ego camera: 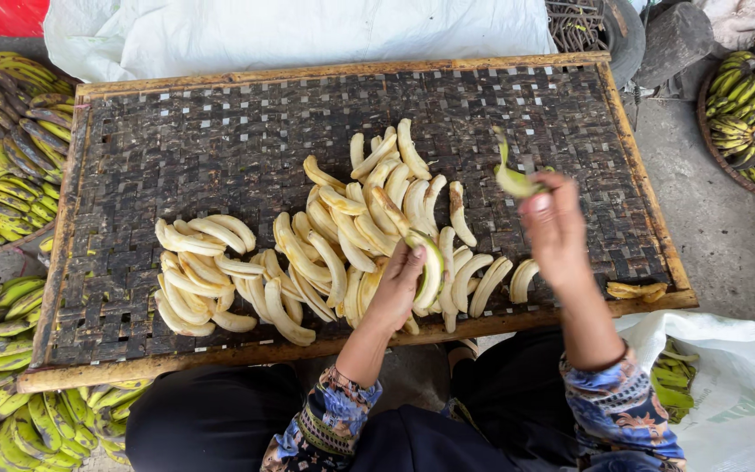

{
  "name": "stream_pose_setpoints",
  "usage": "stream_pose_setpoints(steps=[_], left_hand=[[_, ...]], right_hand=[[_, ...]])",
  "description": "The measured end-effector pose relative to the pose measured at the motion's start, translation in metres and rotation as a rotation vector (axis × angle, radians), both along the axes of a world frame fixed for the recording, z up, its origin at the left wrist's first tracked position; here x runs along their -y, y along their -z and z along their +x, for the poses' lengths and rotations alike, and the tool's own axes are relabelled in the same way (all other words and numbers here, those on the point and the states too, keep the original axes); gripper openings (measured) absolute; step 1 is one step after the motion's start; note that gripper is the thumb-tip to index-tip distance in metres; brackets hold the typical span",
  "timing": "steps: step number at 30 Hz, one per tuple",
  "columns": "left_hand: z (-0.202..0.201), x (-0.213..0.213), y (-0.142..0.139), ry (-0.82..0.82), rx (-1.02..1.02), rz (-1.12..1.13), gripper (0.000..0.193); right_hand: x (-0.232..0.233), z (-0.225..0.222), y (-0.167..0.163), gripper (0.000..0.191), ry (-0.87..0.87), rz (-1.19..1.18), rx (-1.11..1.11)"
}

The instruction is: The person sits on the ground in front of a woven bamboo mat and peels bananas one at a time using a small knife, cutting the peel and pulling it off by hand. Peeled bananas are placed on the mat while discarded peels are tossed aside, and unpeeled green bananas are pulled from a hand of bananas to continue.

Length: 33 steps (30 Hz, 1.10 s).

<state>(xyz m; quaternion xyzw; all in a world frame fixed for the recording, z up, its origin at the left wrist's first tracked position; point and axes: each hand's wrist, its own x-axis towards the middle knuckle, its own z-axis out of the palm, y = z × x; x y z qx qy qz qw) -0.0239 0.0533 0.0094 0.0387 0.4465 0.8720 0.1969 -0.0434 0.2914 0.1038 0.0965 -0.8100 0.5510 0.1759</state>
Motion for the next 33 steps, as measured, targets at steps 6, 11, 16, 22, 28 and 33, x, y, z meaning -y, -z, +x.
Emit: stream_pose_setpoints(steps=[6, 11, 16, 22, 28, 33], left_hand=[[0.014, -0.018, -0.008, -0.35, 0.065, 0.248, 0.057], [0.031, -0.024, -0.027, -0.479, 0.004, 0.203, 0.066], [0.039, -0.02, -0.042, -0.558, -0.068, 0.202, 0.065], [0.032, -0.016, -0.022, -0.647, -0.094, 0.231, 0.051], [0.011, -0.014, 0.007, -0.46, 0.066, 0.542, 0.026], [0.009, -0.009, 0.006, -0.297, 0.063, 0.442, 0.048]], right_hand=[[0.084, 0.034, 0.044, 0.031, -0.185, -0.052, 0.221], [0.113, 0.053, 0.052, 0.029, -0.035, 0.126, 0.054], [0.123, 0.055, 0.059, 0.02, -0.03, 0.044, -0.051], [0.129, 0.054, 0.071, 0.017, -0.043, -0.179, 0.028], [0.122, 0.046, 0.061, 0.015, -0.015, -0.259, 0.171], [0.1, 0.04, 0.043, 0.019, 0.05, 0.16, 0.047]])
